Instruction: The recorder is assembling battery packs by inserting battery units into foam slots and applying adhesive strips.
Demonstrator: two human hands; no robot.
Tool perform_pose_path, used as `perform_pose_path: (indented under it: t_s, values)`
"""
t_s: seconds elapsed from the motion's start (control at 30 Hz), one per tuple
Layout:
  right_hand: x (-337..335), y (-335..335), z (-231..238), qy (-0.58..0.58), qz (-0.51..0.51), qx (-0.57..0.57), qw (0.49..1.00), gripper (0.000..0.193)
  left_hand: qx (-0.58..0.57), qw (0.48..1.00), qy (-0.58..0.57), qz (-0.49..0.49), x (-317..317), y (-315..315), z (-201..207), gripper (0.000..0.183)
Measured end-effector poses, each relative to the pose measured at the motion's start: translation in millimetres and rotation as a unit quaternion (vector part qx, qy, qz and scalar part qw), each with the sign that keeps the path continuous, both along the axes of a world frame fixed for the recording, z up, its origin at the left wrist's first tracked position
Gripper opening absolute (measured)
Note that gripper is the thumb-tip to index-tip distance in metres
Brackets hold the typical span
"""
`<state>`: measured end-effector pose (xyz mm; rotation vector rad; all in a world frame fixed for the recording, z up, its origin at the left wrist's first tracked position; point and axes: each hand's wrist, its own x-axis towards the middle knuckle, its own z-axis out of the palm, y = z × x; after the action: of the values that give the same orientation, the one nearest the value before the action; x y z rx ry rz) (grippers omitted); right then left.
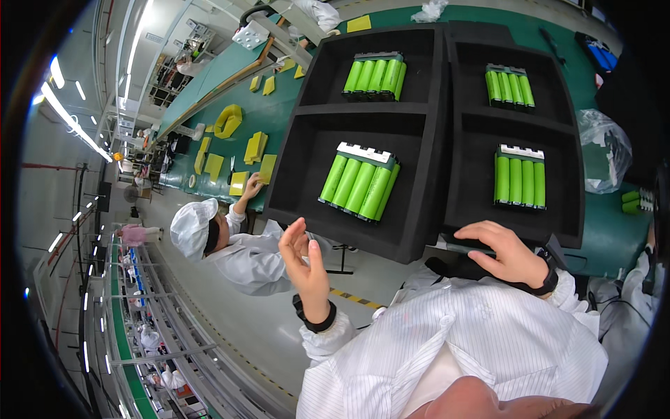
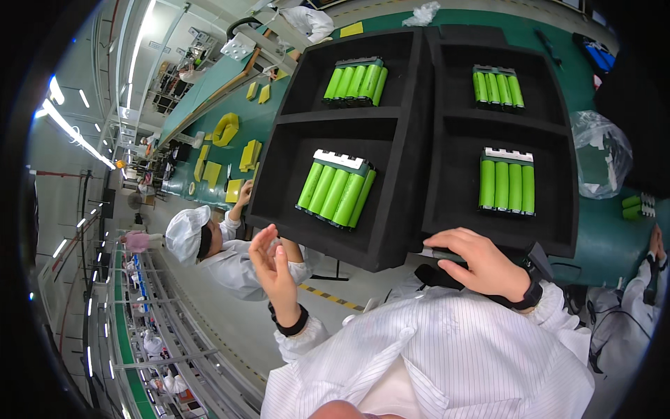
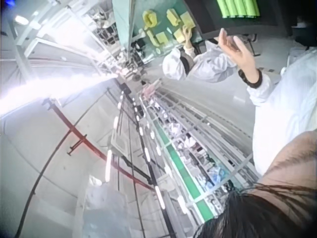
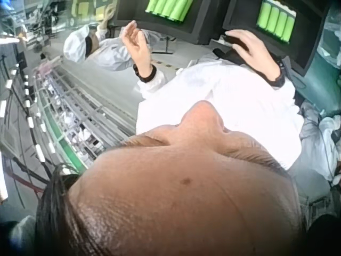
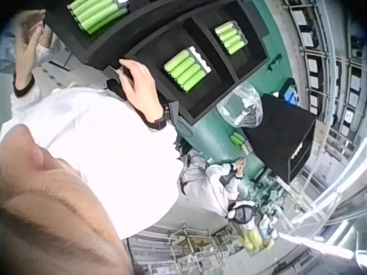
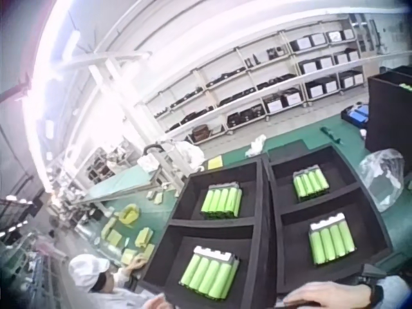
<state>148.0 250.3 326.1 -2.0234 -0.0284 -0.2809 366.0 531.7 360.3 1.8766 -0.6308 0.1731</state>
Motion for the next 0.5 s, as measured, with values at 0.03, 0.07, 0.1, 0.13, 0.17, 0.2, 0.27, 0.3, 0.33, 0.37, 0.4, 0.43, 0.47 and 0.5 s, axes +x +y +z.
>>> perform_pose_path:
  t_s: [0.03, 0.07, 0.1, 0.13, 0.17, 0.2, 0.27, 0.3, 0.33, 0.37, 0.4, 0.43, 0.47, 0.5]
  values:
    - [5.1, -3.4, 7.4, -0.013, -0.004, -0.015, 1.000, 0.037, 0.015, 1.000, -0.008, -0.020, 5.9, -2.7, 7.0, 0.038]
    - [10.3, -10.8, 15.7, -0.029, -0.006, -0.048, 0.998, 0.043, 0.044, 0.998, -0.027, -0.030, 13.5, -5.0, 16.2, 0.040]
    - [12.7, -17.2, 33.9, -0.036, -0.027, -0.084, 0.995, 0.046, 0.056, 0.996, -0.057, -0.042, 26.3, -5.0, 22.5, 0.040]
    - [17.7, -24.3, 47.2, -0.044, -0.051, -0.117, 0.991, 0.049, 0.065, 0.994, -0.069, -0.045, 37.5, -4.1, 30.2, 0.040]
    - [23.1, -30.2, 67.5, -0.050, -0.095, -0.151, 0.983, 0.051, 0.071, 0.993, -0.080, -0.051, 49.3, -3.9, 36.0, 0.040]
    - [29.6, -37.4, 89.7, -0.079, -0.143, -0.195, 0.967, 0.052, 0.072, 0.993, -0.075, -0.060, 62.4, -5.2, 39.3, 0.038]
    - [52.7, -46.7, 128.7, -0.140, -0.218, -0.269, 0.928, 0.050, 0.103, 0.991, -0.067, -0.056, 86.3, 3.8, 38.0, 0.037]
    - [74.6, -57.3, 142.0, -0.199, -0.224, -0.213, 0.930, 0.046, 0.136, 0.988, -0.059, -0.051, 99.7, 1.6, 33.1, 0.036]
    - [93.5, -66.6, 159.2, -0.232, -0.236, -0.182, 0.926, 0.042, 0.177, 0.977, -0.114, -0.027, 110.2, -9.5, 23.7, 0.035]
    - [126.2, -79.8, 163.4, -0.264, -0.218, -0.182, 0.922, 0.038, 0.216, 0.964, -0.153, 0.014, 120.6, -7.3, 14.3, 0.036]
    - [160.7, -97.1, 158.2, -0.256, -0.169, -0.086, 0.948, 0.037, 0.240, 0.948, -0.198, 0.060, 128.6, -14.0, 1.5, 0.037]
    - [195.3, -105.1, 149.6, -0.173, -0.168, -0.019, 0.970, 0.040, 0.267, 0.927, -0.240, 0.112, 136.3, -15.7, -12.6, 0.038]
    - [231.4, -108.9, 130.2, -0.117, -0.184, 0.056, 0.974, 0.043, 0.280, 0.920, -0.239, 0.136, 143.4, -14.6, -23.9, 0.039]
    - [267.3, -118.2, 103.1, -0.044, -0.193, 0.191, 0.961, 0.046, 0.278, 0.921, -0.230, 0.146, 151.3, -13.5, -40.3, 0.041]
